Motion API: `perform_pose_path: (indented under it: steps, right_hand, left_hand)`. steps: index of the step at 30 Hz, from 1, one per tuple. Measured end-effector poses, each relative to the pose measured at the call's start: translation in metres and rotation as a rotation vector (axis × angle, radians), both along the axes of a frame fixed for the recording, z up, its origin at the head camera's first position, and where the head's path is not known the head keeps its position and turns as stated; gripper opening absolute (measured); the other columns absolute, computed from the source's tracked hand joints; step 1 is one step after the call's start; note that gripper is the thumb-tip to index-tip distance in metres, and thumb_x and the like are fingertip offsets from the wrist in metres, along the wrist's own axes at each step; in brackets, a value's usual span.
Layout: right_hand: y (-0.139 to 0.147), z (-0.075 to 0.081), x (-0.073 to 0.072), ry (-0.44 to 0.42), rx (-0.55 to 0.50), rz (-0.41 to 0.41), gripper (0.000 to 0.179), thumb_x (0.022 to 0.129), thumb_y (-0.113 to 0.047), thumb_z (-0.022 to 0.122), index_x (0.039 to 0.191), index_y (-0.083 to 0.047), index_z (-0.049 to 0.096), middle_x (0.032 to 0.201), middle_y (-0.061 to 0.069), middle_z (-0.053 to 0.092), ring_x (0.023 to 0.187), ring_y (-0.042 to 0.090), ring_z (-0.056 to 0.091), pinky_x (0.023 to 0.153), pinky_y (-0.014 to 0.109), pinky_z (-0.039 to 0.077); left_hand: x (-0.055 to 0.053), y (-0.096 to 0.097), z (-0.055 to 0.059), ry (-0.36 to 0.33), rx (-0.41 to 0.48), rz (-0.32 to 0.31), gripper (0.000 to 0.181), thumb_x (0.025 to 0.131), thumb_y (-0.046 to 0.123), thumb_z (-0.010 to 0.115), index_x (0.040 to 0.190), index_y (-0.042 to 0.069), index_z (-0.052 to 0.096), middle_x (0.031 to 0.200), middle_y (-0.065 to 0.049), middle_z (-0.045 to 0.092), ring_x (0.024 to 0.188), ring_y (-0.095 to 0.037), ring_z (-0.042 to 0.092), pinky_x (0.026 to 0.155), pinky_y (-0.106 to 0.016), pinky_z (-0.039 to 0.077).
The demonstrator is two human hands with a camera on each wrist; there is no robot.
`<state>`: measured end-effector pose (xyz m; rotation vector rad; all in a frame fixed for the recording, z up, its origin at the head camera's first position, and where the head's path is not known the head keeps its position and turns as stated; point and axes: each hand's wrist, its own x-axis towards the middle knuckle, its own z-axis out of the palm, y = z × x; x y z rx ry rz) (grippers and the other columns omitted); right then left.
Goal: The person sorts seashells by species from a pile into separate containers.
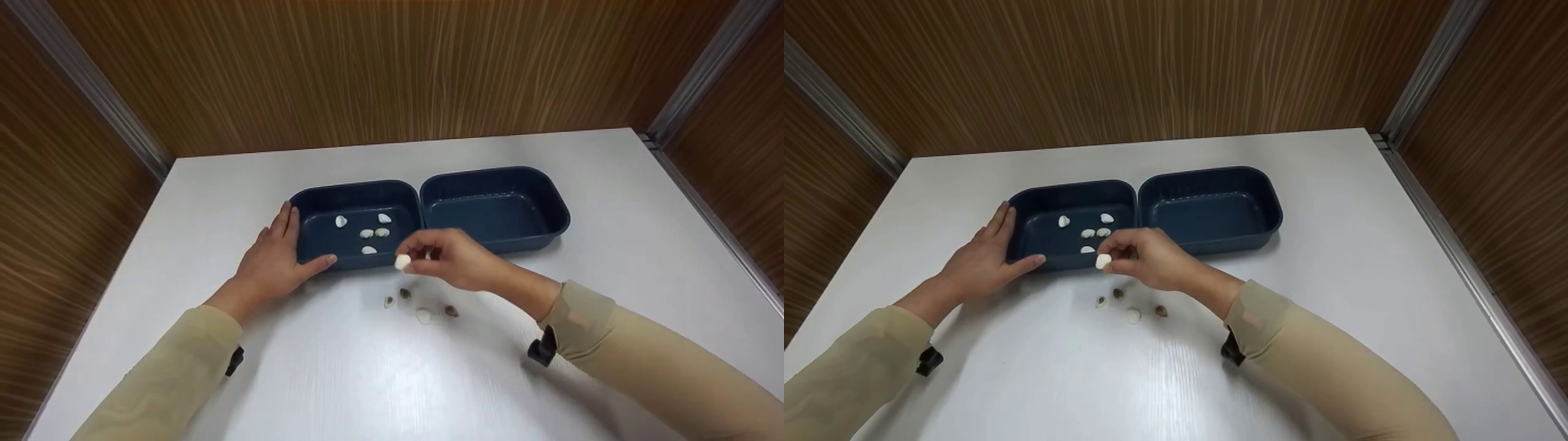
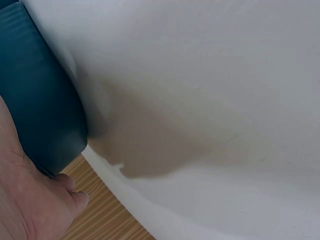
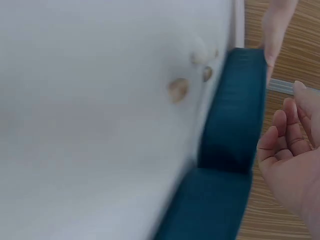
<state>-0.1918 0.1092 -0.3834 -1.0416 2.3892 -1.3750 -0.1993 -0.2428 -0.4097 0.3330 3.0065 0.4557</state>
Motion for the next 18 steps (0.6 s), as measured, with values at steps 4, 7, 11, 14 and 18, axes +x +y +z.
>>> perform_pose_path:
  steps: [4,7,11,14,18]
  right_hand:
    - [-0.009,0.01,-0.008,0.016,-0.029,-0.01,0.021,0.098,-0.009,0.079,0.118,-0.006,0.077,0.098,0.004,0.07,0.085,0.019,0.059,0.073,0.025,0.049]
    - [-0.017,0.014,-0.013,0.016,-0.036,-0.027,0.02,0.097,-0.008,0.079,0.117,-0.006,0.077,0.099,0.004,0.07,0.085,0.018,0.06,0.073,0.024,0.05]
    - [-0.028,0.017,-0.022,0.019,-0.044,-0.056,0.019,0.098,-0.009,0.078,0.117,-0.007,0.077,0.1,0.003,0.07,0.087,0.017,0.06,0.076,0.027,0.051]
    - [-0.035,0.019,-0.028,0.009,-0.045,-0.072,0.018,0.1,-0.011,0.077,0.118,-0.008,0.077,0.101,0.003,0.07,0.087,0.017,0.06,0.076,0.028,0.051]
    - [-0.044,0.019,-0.036,-0.002,-0.041,-0.089,0.019,0.1,-0.012,0.076,0.119,-0.009,0.076,0.102,0.002,0.07,0.087,0.016,0.06,0.074,0.026,0.05]
  left_hand:
    - [-0.002,0.003,-0.001,0.006,0.005,0.0,0.132,0.088,0.093,0.045,0.168,-0.001,0.002,0.177,-0.02,-0.006,0.158,-0.051,0.018,0.128,-0.058,0.015]
    - [-0.004,0.004,-0.002,0.0,0.005,0.001,0.133,0.086,0.094,0.044,0.169,-0.001,0.001,0.177,-0.019,-0.006,0.158,-0.05,0.018,0.128,-0.057,0.015]
    - [-0.004,0.005,-0.002,-0.014,0.007,0.005,0.132,0.087,0.093,0.046,0.169,0.0,0.0,0.177,-0.018,-0.007,0.158,-0.05,0.017,0.128,-0.057,0.015]
    - [-0.004,0.006,-0.001,-0.017,0.008,0.004,0.131,0.088,0.092,0.046,0.169,0.0,0.0,0.177,-0.018,-0.008,0.159,-0.049,0.016,0.128,-0.057,0.014]
    - [-0.003,0.006,-0.001,-0.012,0.007,-0.001,0.133,0.087,0.095,0.043,0.169,0.0,-0.001,0.177,-0.018,-0.008,0.159,-0.048,0.015,0.128,-0.057,0.014]
